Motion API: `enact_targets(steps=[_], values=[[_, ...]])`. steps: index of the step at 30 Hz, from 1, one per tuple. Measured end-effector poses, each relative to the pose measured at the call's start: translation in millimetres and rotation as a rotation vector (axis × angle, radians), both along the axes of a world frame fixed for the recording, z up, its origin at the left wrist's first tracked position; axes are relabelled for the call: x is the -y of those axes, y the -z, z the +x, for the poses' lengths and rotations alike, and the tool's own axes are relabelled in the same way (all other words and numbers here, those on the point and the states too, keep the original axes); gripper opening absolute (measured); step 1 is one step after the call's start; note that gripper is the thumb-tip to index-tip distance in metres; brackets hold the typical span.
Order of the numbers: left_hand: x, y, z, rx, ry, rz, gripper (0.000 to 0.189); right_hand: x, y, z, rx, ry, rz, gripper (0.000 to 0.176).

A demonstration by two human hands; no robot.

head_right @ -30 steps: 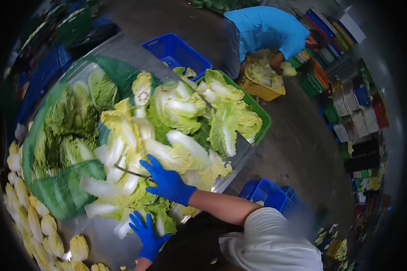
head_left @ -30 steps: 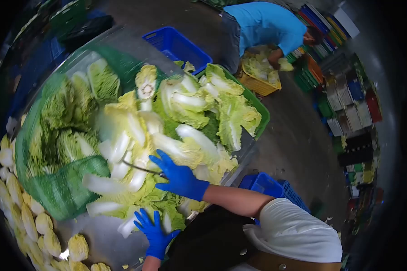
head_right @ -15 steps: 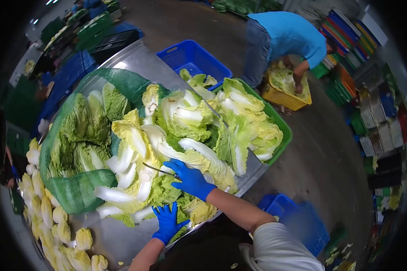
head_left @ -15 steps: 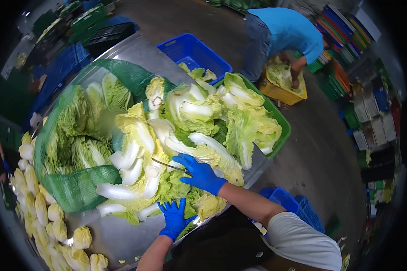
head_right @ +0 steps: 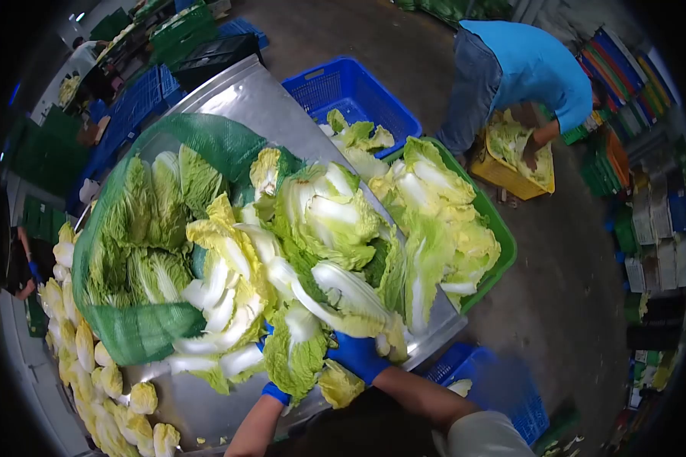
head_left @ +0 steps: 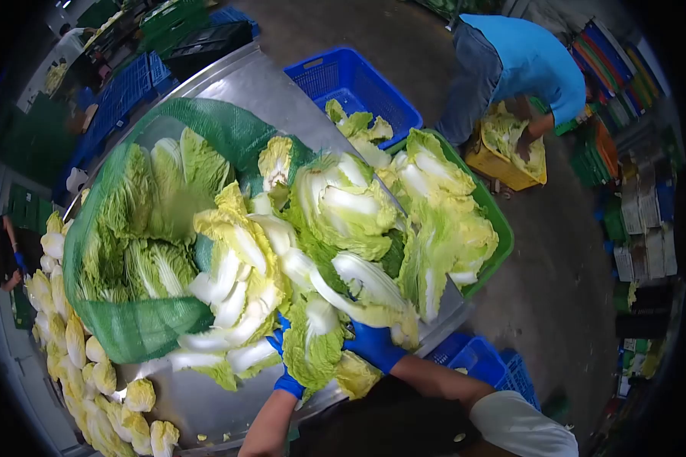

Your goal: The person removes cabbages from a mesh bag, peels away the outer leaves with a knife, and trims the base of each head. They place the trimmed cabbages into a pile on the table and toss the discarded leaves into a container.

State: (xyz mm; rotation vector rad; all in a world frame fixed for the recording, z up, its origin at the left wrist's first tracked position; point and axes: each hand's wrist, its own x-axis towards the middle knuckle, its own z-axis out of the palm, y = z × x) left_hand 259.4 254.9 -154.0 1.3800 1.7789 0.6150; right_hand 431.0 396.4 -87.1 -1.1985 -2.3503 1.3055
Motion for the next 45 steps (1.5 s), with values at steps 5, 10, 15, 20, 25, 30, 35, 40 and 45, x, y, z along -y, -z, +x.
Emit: enact_targets(steps=[5, 10, 15, 20, 25, 30, 35, 40, 45], values=[[-94.9, 42.8, -26.2, -0.238, 0.186, 0.117, 0.075, -99.1, -11.0, -17.2, -0.289, 0.105, 0.048, 0.084], [-255.9, -18.1, -48.0, 0.196, 0.012, 0.159, 0.06, -245.5, 40.1, -40.6, 0.07, 0.03, 0.107, 0.069], [-400.8, -76.2, -94.8, 0.453, -0.114, 0.139, 0.071, -429.7, 75.9, -75.5, 0.009, 0.061, 0.147, 0.044], [-436.7, -123.6, -119.8, 0.029, -0.031, 0.428, 0.08, -434.7, -36.4, -80.2, -0.199, 0.374, 0.618, 0.045], [-320.5, -151.3, -115.8, 0.259, -0.167, 0.523, 0.041, -330.3, -75.2, -80.1, -0.501, 0.483, 0.405, 0.037], [-255.4, -118.4, -214.2, 0.48, -1.229, 0.816, 0.029, -222.7, -63.7, -140.7, -0.539, 0.06, -0.039, 0.028], [-271.0, -70.9, -262.5, 0.94, -1.329, 0.746, 0.031, -222.4, -75.9, -244.8, -0.47, -0.004, -0.169, 0.039], [-293.3, -113.9, -237.3, 0.795, -1.316, 0.558, 0.049, -269.4, -35.6, -321.0, -0.355, 0.062, -0.256, 0.052], [-304.5, -91.3, -270.5, 0.689, -1.222, 0.6, 0.054, -290.7, -47.1, -332.5, -0.228, 0.112, -0.602, 0.057]])
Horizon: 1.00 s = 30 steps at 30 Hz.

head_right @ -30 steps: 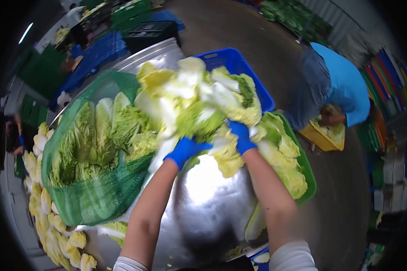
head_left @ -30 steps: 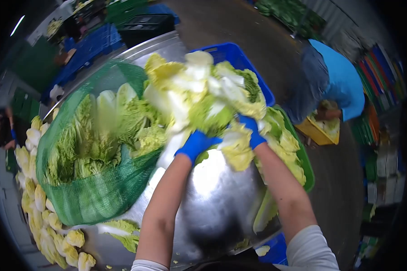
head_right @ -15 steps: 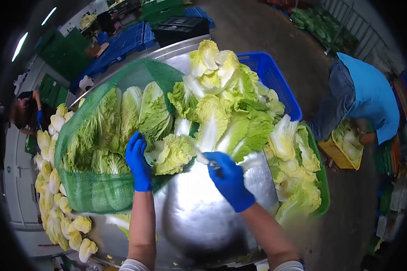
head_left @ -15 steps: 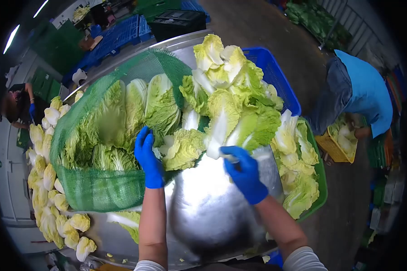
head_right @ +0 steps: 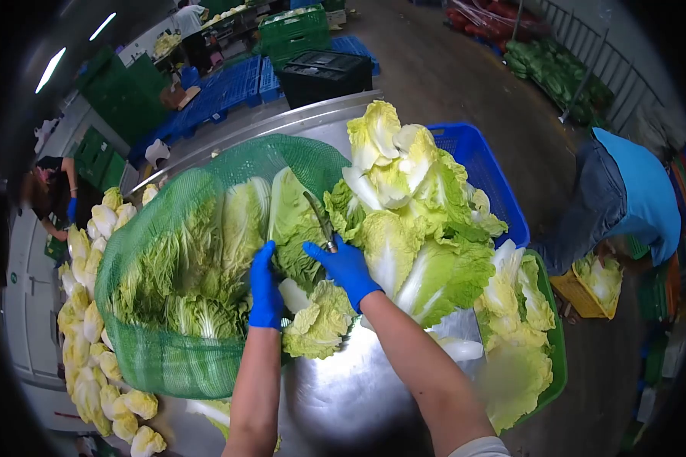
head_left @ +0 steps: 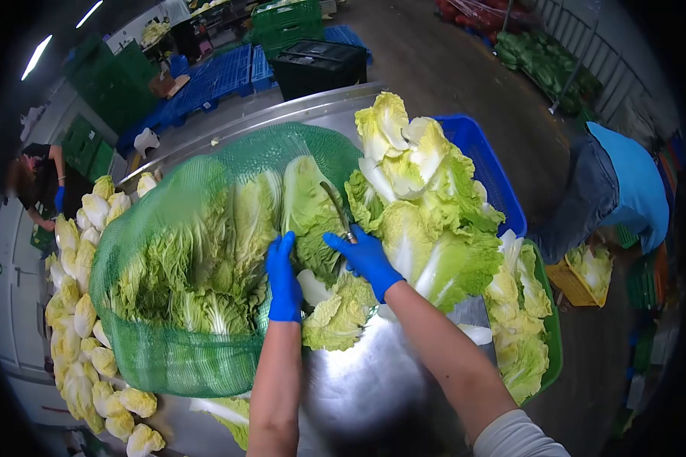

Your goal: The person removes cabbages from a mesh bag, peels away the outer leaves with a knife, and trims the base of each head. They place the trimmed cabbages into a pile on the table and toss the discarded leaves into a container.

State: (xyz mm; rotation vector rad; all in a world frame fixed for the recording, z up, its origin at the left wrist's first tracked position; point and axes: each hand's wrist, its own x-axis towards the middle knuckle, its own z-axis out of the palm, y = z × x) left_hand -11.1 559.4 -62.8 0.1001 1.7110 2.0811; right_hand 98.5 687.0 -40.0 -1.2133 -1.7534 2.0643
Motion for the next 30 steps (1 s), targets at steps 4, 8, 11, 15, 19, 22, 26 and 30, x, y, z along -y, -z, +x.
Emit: enact_targets(steps=[4, 8, 11, 15, 19, 22, 26, 30], values=[[-20.6, -3.9, 9.5, -0.098, -0.007, -0.024, 0.06, 9.7, -0.3, -0.6, -0.174, 0.123, -0.175, 0.042], [5.3, -16.6, 37.9, -0.33, -0.065, -0.116, 0.063, 37.7, -13.6, 25.7, -0.255, 0.198, -0.266, 0.034], [45.4, -57.1, 79.1, -0.437, -0.035, -0.151, 0.063, 82.0, -44.8, 66.0, -0.309, 0.222, -0.233, 0.032], [123.8, -112.3, 148.7, -0.252, 0.05, -0.016, 0.062, 158.3, -54.0, 137.1, -0.347, 0.194, -0.064, 0.059], [233.7, -79.0, 197.0, -0.259, 0.12, -0.117, 0.069, 222.7, -82.3, 206.9, -0.429, 0.027, 0.532, 0.078], [304.5, -40.7, 237.4, -0.102, 0.053, -0.141, 0.065, 260.0, -62.0, 234.4, -0.358, -0.199, 0.525, 0.074], [386.7, -18.8, 210.7, 0.054, 0.472, -0.827, 0.048, 273.3, -61.3, 259.9, -0.23, -0.545, 0.182, 0.05], [394.3, -5.4, 179.4, -0.256, 0.222, -0.554, 0.038, 257.3, -52.4, 254.8, -0.083, -0.214, 0.096, 0.04]])
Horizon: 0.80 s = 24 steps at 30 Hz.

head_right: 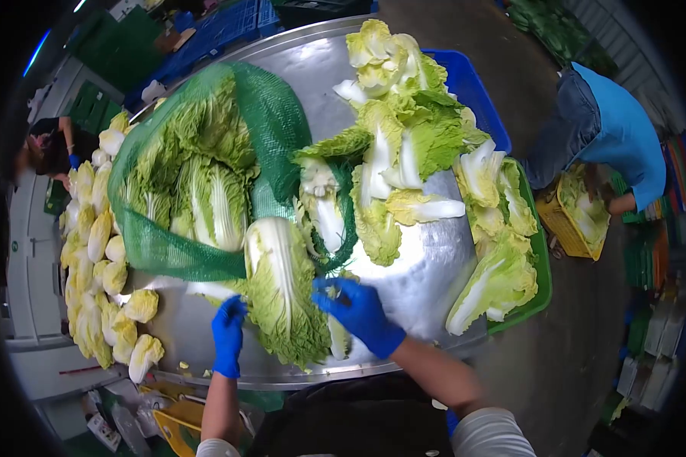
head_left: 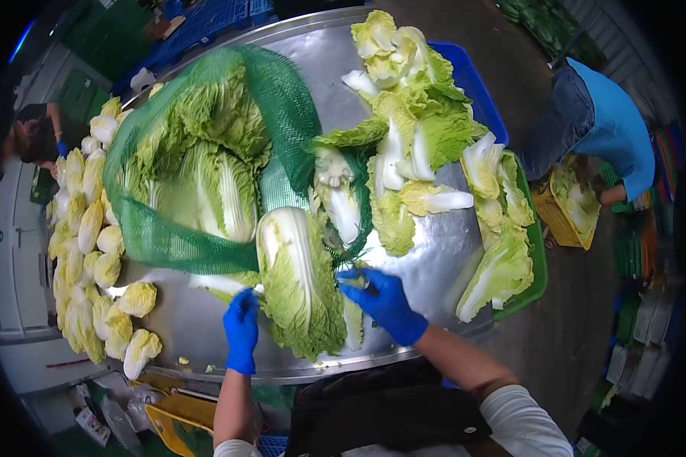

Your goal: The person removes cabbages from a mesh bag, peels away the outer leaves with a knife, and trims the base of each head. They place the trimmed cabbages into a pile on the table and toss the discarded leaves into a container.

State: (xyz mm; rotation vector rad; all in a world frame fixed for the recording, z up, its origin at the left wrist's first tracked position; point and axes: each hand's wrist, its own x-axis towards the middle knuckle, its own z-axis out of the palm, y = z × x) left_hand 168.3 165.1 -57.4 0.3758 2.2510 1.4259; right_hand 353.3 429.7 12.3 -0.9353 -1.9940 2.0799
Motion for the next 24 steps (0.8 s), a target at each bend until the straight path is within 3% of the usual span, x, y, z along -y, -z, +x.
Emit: enact_targets(steps=[2, 3, 6, 7, 9, 10, 11, 14, 17, 20, 22, 24], values=[[-30.6, -28.4, -3.1, 0.12, -0.077, 0.03, 0.042, -12.5, -3.7, -17.9, 0.082, 0.001, 0.224, 0.045], [-47.5, -39.3, -3.3, 0.177, -0.113, 0.046, 0.045, -13.3, 10.2, -27.4, 0.112, -0.007, 0.224, 0.06], [-84.6, -21.4, 8.1, 0.22, -0.027, -0.072, 0.054, -2.9, 37.1, -51.3, 0.132, 0.103, 0.197, 0.075], [-90.6, -12.7, 12.4, 0.29, -0.014, 0.094, 0.055, -1.8, 68.7, -56.4, -0.001, 0.13, -0.008, 0.083], [-98.0, -0.4, 18.7, 0.437, 0.017, 0.426, 0.058, 8.1, 65.1, -61.4, -0.155, 0.15, -0.209, 0.082], [-95.6, -3.6, 19.0, 0.45, 0.029, 0.426, 0.059, 12.9, 60.6, -62.1, -0.23, 0.161, -0.307, 0.082], [-91.7, -10.8, 19.0, 0.462, 0.041, 0.43, 0.06, 16.2, 34.3, -57.6, -0.113, 0.203, -0.353, 0.083], [-71.9, -46.6, 17.6, 0.426, 0.13, 0.338, 0.063, 52.9, 31.0, -24.0, -0.28, 0.262, -0.327, 0.079], [-53.1, -83.1, 2.7, 0.417, 0.363, 0.166, 0.079, 59.4, -16.7, 31.8, 0.087, -0.035, -0.241, 0.073], [-45.0, -76.9, -5.7, 0.257, 0.64, -0.093, 0.092, 61.1, 0.0, 67.7, 0.093, -0.166, -0.016, 0.051], [-41.2, -45.7, -0.9, 0.238, 0.714, -0.173, 0.098, 54.3, 6.5, 76.2, 0.148, -0.022, 0.096, 0.031], [-41.1, -44.6, 4.7, 0.344, 0.63, -0.125, 0.098, 46.3, 16.4, 79.6, 0.167, 0.14, 0.252, 0.027]])
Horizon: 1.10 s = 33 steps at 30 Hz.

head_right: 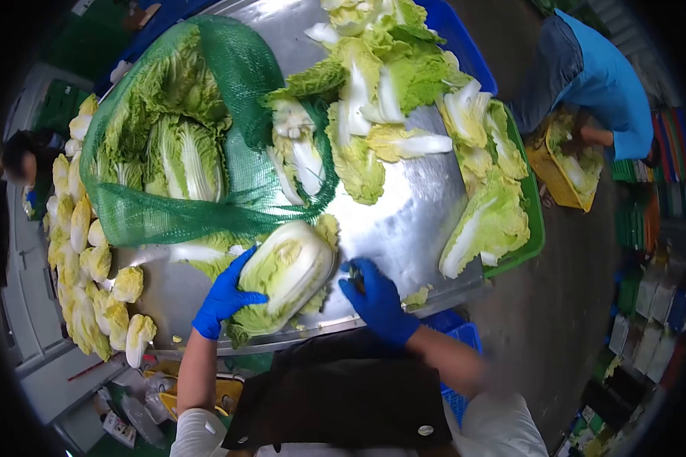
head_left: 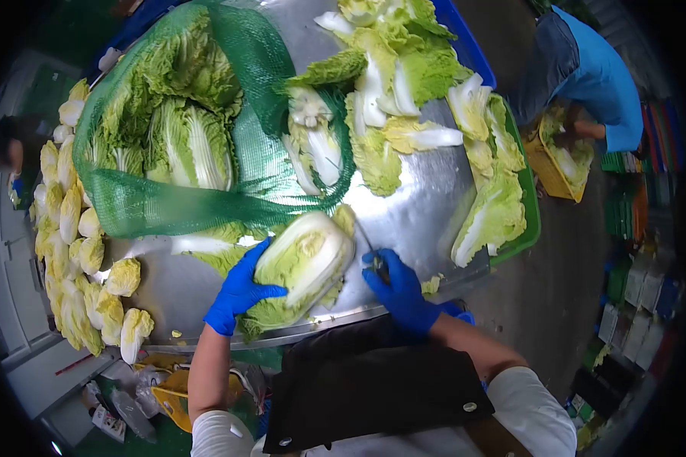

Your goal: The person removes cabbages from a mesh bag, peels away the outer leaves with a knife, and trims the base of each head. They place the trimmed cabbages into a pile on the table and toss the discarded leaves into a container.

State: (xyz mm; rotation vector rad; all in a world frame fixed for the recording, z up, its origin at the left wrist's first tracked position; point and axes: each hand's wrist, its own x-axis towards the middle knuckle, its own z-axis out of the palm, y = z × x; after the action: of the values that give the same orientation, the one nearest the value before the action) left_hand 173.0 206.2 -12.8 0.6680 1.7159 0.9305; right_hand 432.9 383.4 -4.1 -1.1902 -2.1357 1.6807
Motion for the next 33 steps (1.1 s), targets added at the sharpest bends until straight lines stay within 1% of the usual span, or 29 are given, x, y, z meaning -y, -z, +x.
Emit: enact_targets(steps=[2, 3, 6, 9, 12, 15, 18, 21, 24, 27, 30, 33], values=[[-0.4, -6.2, 4.4, -0.029, -0.083, -0.038, 0.098, -8.4, 8.1, -1.0, -0.108, -0.01, 0.193, 0.026], [6.1, -4.2, 3.4, -0.187, -0.05, -0.065, 0.095, -11.5, 11.6, -3.7, -0.167, -0.015, 0.293, 0.026], [15.7, -14.3, 14.3, -0.559, -0.026, -0.005, 0.098, -10.9, 17.4, -7.5, 0.018, -0.1, 0.186, 0.024], [23.4, -8.6, 31.3, -0.521, -0.07, 0.011, 0.104, -2.5, 16.3, -16.9, 0.019, -0.138, 0.254, 0.019], [19.4, -6.4, 42.2, -0.595, -0.074, 0.023, 0.109, -1.4, 18.8, -22.4, 0.023, -0.192, 0.231, 0.016], [21.9, 1.1, 39.6, -0.518, -0.108, 0.043, 0.11, -3.4, 22.4, -23.0, 0.095, -0.245, 0.3, 0.019], [20.9, 0.3, 39.4, -0.522, -0.117, 0.03, 0.11, -6.5, 21.8, -24.3, 0.111, -0.258, 0.258, 0.016], [19.3, -2.5, 39.0, -0.547, -0.099, 0.023, 0.111, -10.4, 19.5, -24.7, 0.167, -0.318, 0.227, 0.017], [17.8, -3.7, 37.6, -0.596, -0.054, 0.007, 0.112, -16.0, 23.1, -24.9, 0.231, -0.396, 0.228, 0.021], [15.4, 0.7, 35.6, -0.572, -0.065, 0.008, 0.111, -21.0, 16.7, -36.5, 0.285, -0.388, 0.167, 0.02], [11.5, 6.8, 24.7, -0.419, -0.135, -0.01, 0.109, -22.0, 47.5, -52.8, 0.253, -0.382, 0.268, 0.023], [7.1, 7.7, 7.4, -0.196, -0.181, 0.003, 0.106, -24.9, 46.4, -60.5, 0.322, -0.422, 0.25, 0.026]])
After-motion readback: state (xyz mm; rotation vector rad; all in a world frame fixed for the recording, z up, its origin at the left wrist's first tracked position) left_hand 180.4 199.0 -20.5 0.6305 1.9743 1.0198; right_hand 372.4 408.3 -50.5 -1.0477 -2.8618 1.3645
